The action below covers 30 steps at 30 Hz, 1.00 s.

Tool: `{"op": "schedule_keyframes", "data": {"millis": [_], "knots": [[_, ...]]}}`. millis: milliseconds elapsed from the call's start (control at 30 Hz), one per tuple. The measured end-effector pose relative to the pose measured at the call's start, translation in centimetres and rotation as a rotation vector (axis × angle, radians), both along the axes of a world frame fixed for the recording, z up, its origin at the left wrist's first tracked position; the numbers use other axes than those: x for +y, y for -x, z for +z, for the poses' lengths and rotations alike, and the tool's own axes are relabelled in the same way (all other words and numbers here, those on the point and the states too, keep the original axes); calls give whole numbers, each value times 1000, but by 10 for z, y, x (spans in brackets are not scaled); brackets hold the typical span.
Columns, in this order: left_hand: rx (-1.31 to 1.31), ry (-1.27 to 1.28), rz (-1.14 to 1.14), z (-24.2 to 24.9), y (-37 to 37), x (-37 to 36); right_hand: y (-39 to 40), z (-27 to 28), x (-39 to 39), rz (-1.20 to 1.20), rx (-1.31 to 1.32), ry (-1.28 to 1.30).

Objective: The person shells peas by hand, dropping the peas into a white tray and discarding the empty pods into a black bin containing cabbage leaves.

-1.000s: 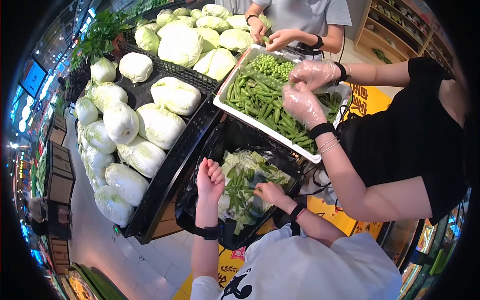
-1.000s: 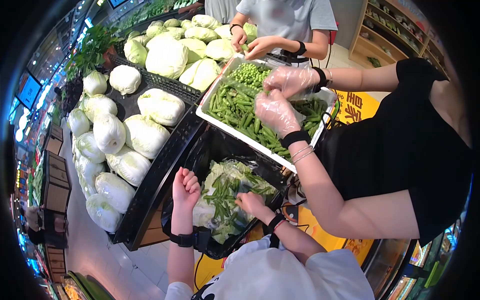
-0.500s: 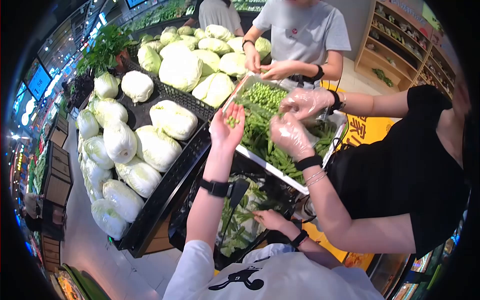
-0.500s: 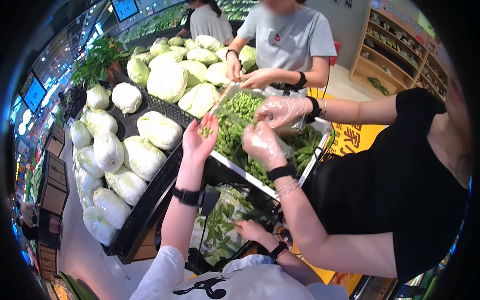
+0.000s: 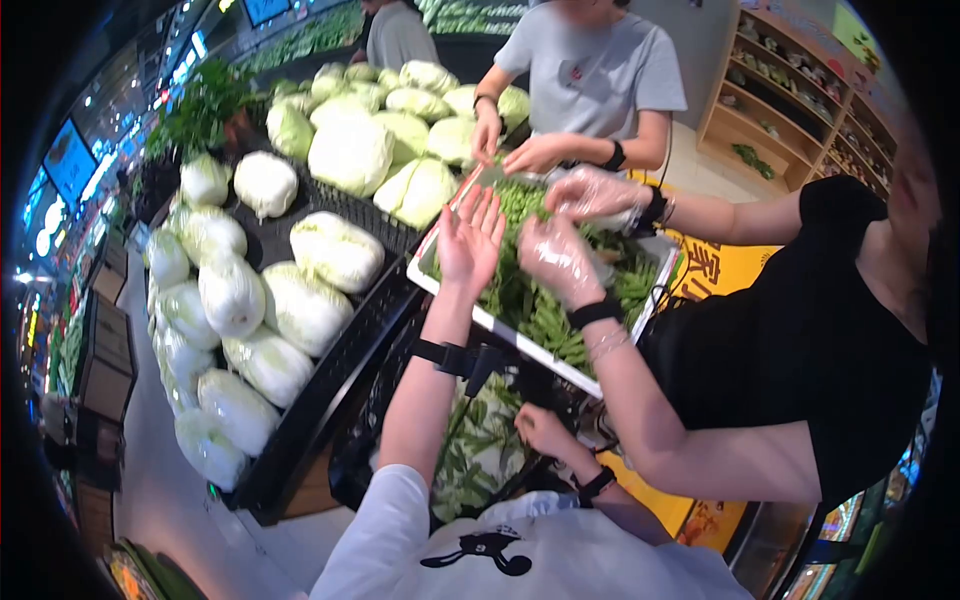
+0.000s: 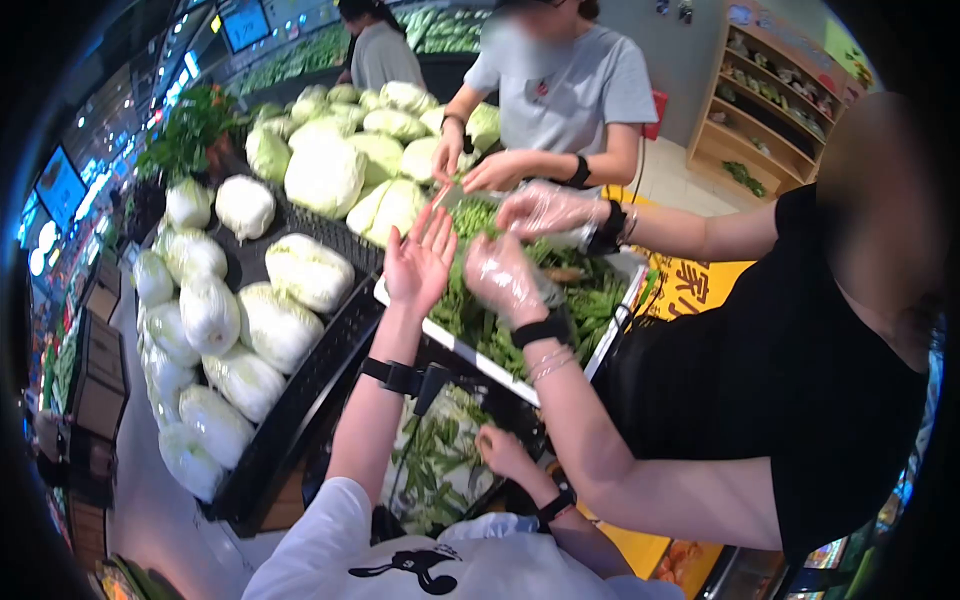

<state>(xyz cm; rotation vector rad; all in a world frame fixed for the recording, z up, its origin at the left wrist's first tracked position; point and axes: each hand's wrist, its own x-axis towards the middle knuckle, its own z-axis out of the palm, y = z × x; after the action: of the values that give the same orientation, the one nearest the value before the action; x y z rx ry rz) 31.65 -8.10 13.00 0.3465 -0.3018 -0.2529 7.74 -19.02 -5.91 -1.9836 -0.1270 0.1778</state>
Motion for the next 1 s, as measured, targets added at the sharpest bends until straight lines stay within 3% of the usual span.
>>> {"op": "schedule_keyframes", "data": {"millis": [33, 67, 167, 200, 267, 333, 467, 600, 700, 767, 833, 900, 1000], "knots": [[-9, 52, -55, 3, 18, 15, -3, 10, 1, -15, -12, -41], [-65, -56, 9, 3, 34, 27, -5, 25, 2, 12, 165, -102], [-111, -473, 0, -7, 77, 79, -11, 45, 15, 103, 314, -279], [-96, -570, -12, -8, 98, 93, -10, 44, 20, 153, 371, -461], [-249, -1017, 215, -28, 139, 116, -8, 58, 33, 212, 386, -505], [-269, -1166, 226, -54, 178, 140, -1, 76, 47, 221, 491, -684], [42, -1090, 164, -90, 255, 155, 11, 77, 75, 318, 580, -802], [-153, -1382, 320, -84, 303, 154, 30, 94, 97, 431, 588, -636], [-23, -1486, 350, -101, 323, 157, 38, 91, 110, 549, 513, -441], [178, -1241, 271, -89, 338, 155, 46, 101, 116, 580, 421, -318], [278, -1161, 358, -92, 348, 159, 46, 109, 120, 621, 460, -226], [234, -1293, 445, -83, 353, 171, 47, 118, 121, 664, 284, 87], [226, -1264, 452, -101, 357, 181, 51, 115, 124, 719, 163, 54]]}}
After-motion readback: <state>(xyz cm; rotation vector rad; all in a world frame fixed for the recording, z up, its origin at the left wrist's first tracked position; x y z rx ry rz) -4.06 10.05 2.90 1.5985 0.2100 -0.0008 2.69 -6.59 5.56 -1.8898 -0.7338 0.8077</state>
